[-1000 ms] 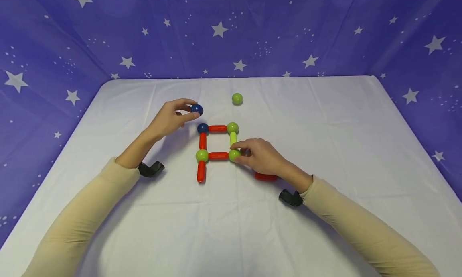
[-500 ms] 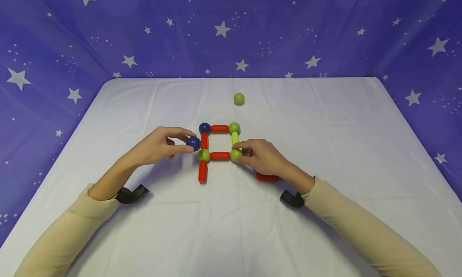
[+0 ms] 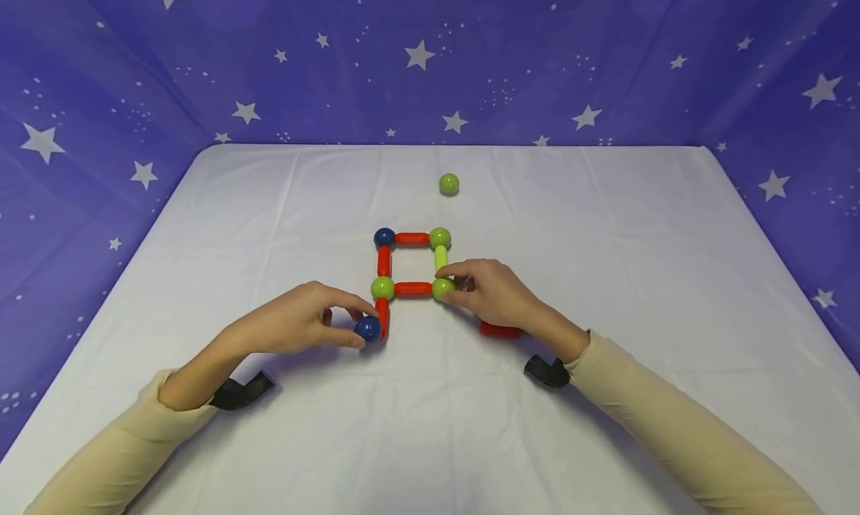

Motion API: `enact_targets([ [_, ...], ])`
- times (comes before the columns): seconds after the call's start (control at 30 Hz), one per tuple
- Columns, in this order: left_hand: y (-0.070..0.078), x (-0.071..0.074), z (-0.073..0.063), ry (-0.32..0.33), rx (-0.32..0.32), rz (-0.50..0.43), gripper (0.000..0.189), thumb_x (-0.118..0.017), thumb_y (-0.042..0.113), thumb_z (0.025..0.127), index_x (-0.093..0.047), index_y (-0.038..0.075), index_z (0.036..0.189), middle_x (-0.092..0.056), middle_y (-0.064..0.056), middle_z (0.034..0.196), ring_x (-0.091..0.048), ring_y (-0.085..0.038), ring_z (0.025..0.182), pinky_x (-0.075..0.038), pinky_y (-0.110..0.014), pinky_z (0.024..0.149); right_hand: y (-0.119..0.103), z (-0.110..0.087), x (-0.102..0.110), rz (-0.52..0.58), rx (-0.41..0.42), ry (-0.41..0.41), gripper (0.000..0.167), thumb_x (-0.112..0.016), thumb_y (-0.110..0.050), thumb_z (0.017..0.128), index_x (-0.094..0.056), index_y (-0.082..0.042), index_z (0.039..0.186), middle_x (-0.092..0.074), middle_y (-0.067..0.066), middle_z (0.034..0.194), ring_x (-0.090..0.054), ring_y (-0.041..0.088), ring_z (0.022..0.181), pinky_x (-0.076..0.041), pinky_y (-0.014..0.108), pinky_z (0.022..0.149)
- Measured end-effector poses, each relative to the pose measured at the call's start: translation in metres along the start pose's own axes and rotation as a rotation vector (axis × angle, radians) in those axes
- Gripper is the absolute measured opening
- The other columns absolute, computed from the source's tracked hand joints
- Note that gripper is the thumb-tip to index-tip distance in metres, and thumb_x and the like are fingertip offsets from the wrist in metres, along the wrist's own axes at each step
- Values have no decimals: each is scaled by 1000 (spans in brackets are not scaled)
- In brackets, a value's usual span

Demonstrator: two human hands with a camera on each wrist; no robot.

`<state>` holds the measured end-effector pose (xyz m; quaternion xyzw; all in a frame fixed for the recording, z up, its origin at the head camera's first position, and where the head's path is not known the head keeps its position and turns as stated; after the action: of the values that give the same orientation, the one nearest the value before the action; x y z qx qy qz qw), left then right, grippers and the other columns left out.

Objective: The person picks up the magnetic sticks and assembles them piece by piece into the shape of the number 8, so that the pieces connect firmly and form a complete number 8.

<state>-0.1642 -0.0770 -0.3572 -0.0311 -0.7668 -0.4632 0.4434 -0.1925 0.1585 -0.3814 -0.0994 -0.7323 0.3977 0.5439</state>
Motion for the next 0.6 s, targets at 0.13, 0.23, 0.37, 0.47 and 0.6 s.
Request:
enact_targets([
  [0.13, 3, -8, 1, -34, -22, 0, 31, -77, 34, 87, -71, 29, 116, -67, 15, 96, -55, -9, 64, -44, -30, 62, 0, 0, -1, 1, -2, -3, 36, -74, -16, 90, -69, -13, 125, -65, -1, 95, -54, 19, 80, -47, 34, 68],
  [0.23, 4, -12, 1, -54, -31, -17, 32, -77, 33, 87, -71, 26, 117, -67, 15, 98, -55, -10, 64, -44, -30, 64, 0, 0, -1, 2, -5, -6, 36, -73, -16, 90, -69, -13, 125, -65, -1, 96, -54, 20, 80, -47, 34, 69],
  [0.37, 4, -19, 1, -90, -32, -40, 33, -77, 32, 87, -71, 24, 119, -67, 15, 99, -54, -10, 64, -44, -29, 65, 0, 0, 0, 2, -10, -6, 36, -73, -16, 90, -69, -13, 126, -64, -1, 95, -54, 20, 81, -47, 34, 69],
  [0.47, 4, -23, 0, -109, -31, -42, 34, -78, 30, 87, -71, 24, 119, -66, 17, 98, -54, -9, 67, -43, -28, 65, 0, 0, 0, 1, -8, -4, 36, -74, -16, 90, -69, -13, 125, -64, -1, 94, -54, 20, 80, -48, 34, 69],
  [0.6, 5, -26, 1, -116, -26, -39, 34, -78, 29, 87, -71, 24, 120, -66, 18, 97, -56, -9, 74, -44, -28, 66, 0, -1, 0, 0, -2, 0, 36, -74, -16, 89, -69, -13, 125, -64, -1, 94, -55, 19, 80, -47, 34, 68],
])
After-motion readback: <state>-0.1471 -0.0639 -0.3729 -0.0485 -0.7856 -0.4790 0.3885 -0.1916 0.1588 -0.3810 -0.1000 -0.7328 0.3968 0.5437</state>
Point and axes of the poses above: each hand's wrist, its own z-axis towards the middle knuckle, its own x-axis out of the back of the hand, y = z × x, the point moved 6 cm from there along z, towards the middle knuckle
